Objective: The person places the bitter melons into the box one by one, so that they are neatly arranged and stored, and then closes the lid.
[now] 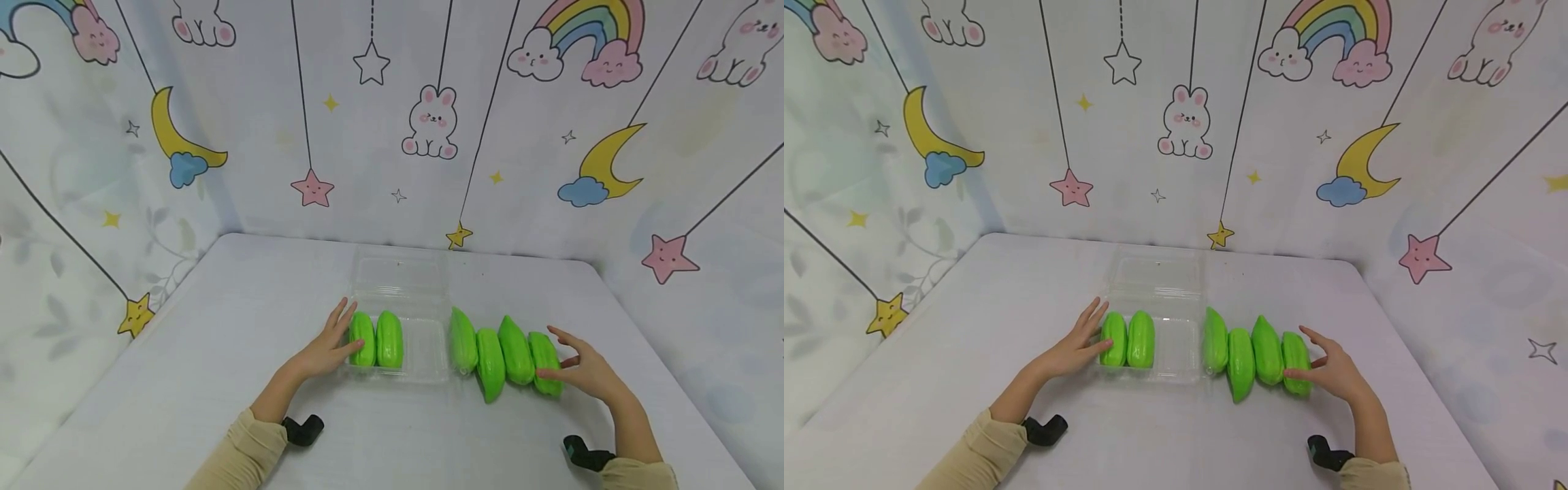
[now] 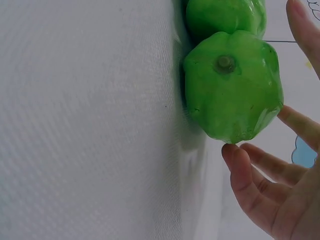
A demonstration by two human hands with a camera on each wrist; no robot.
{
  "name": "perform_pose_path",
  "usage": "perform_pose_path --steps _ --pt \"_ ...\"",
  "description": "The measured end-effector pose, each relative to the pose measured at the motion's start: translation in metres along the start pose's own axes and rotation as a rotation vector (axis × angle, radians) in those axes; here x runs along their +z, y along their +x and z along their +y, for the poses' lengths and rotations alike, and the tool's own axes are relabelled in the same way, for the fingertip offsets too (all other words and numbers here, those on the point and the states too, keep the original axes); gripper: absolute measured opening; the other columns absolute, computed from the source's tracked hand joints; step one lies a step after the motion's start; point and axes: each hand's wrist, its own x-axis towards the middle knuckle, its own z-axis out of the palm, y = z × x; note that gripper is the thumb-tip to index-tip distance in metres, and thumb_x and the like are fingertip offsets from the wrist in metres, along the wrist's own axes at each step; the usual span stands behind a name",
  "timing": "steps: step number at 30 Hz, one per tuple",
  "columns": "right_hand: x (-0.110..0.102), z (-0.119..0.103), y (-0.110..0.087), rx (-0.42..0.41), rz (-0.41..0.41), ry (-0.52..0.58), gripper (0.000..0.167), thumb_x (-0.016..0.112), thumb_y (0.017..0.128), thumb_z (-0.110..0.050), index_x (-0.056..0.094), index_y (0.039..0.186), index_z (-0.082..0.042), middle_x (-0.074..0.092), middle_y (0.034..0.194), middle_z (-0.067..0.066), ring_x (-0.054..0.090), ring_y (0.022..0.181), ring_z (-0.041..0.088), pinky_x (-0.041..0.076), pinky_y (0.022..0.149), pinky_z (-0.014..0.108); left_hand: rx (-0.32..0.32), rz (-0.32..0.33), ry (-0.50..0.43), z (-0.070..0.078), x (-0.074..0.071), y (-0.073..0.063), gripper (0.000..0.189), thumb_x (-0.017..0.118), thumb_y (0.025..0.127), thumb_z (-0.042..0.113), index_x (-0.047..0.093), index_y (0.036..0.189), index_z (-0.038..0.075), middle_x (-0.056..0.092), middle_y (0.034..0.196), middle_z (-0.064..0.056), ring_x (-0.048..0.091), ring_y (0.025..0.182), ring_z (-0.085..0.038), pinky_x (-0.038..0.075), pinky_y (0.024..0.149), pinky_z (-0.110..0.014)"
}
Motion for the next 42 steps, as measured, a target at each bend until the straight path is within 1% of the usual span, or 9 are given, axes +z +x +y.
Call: perform_pose_path --steps 4,9,13,17,20,27,34,42 --pt "0.0018 0.0014 0.0005 0.003 -0.017 0.010 0.092 0.077 0.073 -0.032 0.025 0.144 -0.006 0.030 0.134 0.035 0.055 0.096 0.041 0.049 0.064 0.041 -0.001 0.004 0.008 -0.0016 0.0003 0.0003 0.075 0.048 0.094 0.037 0.001 0.148 0.013 -0.011 0.151 -0.012 0.005 0.136 -0.038 0.020 0.100 -0.060" --pt "0.0039 0.0046 0.0011 0.014 -0.039 0.025 0.094 0.077 0.073 -0.031 0.022 0.145 -0.007 0.032 0.132 0.037 0.057 0.092 0.033 0.049 0.062 0.036 -0.003 0.004 0.004 -0.0004 -0.0001 0.0002 0.075 0.049 0.094 0.036 0.003 0.148 0.012 -0.011 0.152 -0.012 0.006 0.136 -0.038 0.021 0.100 -0.060" --pt "0.0060 0.0073 0.0017 0.023 -0.056 0.031 0.094 0.077 0.074 -0.030 0.021 0.146 -0.007 0.034 0.131 0.037 0.057 0.092 0.034 0.049 0.062 0.035 -0.001 0.001 0.005 -0.0008 0.0004 0.0005 0.075 0.048 0.095 0.036 0.003 0.148 0.010 -0.011 0.151 -0.013 0.006 0.136 -0.038 0.021 0.100 -0.060" --pt "0.0071 0.0076 0.0022 0.022 -0.067 0.032 0.094 0.077 0.074 -0.030 0.020 0.146 -0.007 0.034 0.129 0.040 0.057 0.092 0.034 0.050 0.063 0.037 0.002 0.001 0.001 -0.0014 0.0007 0.0007 0.075 0.048 0.095 0.037 0.003 0.148 0.011 -0.011 0.151 -0.012 0.005 0.136 -0.038 0.020 0.100 -0.061" --pt "0.0074 0.0068 0.0023 0.021 -0.077 0.035 0.095 0.077 0.073 -0.029 0.020 0.145 -0.006 0.034 0.129 0.041 0.057 0.090 0.033 0.049 0.063 0.036 0.003 0.002 -0.006 -0.0001 0.0002 0.0001 0.075 0.049 0.094 0.036 0.003 0.148 0.011 -0.012 0.151 -0.012 0.005 0.136 -0.038 0.020 0.100 -0.060" --pt "0.0076 0.0049 0.0025 0.012 -0.097 0.084 0.096 0.078 0.072 -0.025 0.019 0.145 -0.005 0.031 0.128 0.043 0.058 0.086 0.029 0.048 0.059 0.033 0.000 0.000 -0.007 0.0001 -0.0002 -0.0005 0.075 0.049 0.094 0.036 0.003 0.148 0.012 -0.012 0.151 -0.012 0.005 0.136 -0.038 0.020 0.100 -0.060" --pt "0.0082 0.0042 0.0017 0.022 -0.094 0.084 0.096 0.078 0.072 -0.025 0.019 0.145 -0.005 0.031 0.129 0.043 0.058 0.087 0.029 0.048 0.059 0.032 0.000 0.002 -0.008 -0.0013 0.0005 0.0000 0.074 0.048 0.095 0.037 0.003 0.148 0.012 -0.012 0.151 -0.012 0.006 0.136 -0.039 0.021 0.100 -0.061" --pt "0.0080 0.0047 0.0018 0.027 -0.091 0.087 0.096 0.078 0.072 -0.026 0.020 0.145 -0.005 0.031 0.129 0.042 0.058 0.088 0.029 0.048 0.060 0.032 0.001 0.000 -0.008 0.0013 -0.0012 -0.0010 0.075 0.049 0.094 0.035 0.002 0.148 0.013 -0.011 0.151 -0.012 0.006 0.136 -0.038 0.022 0.100 -0.061"
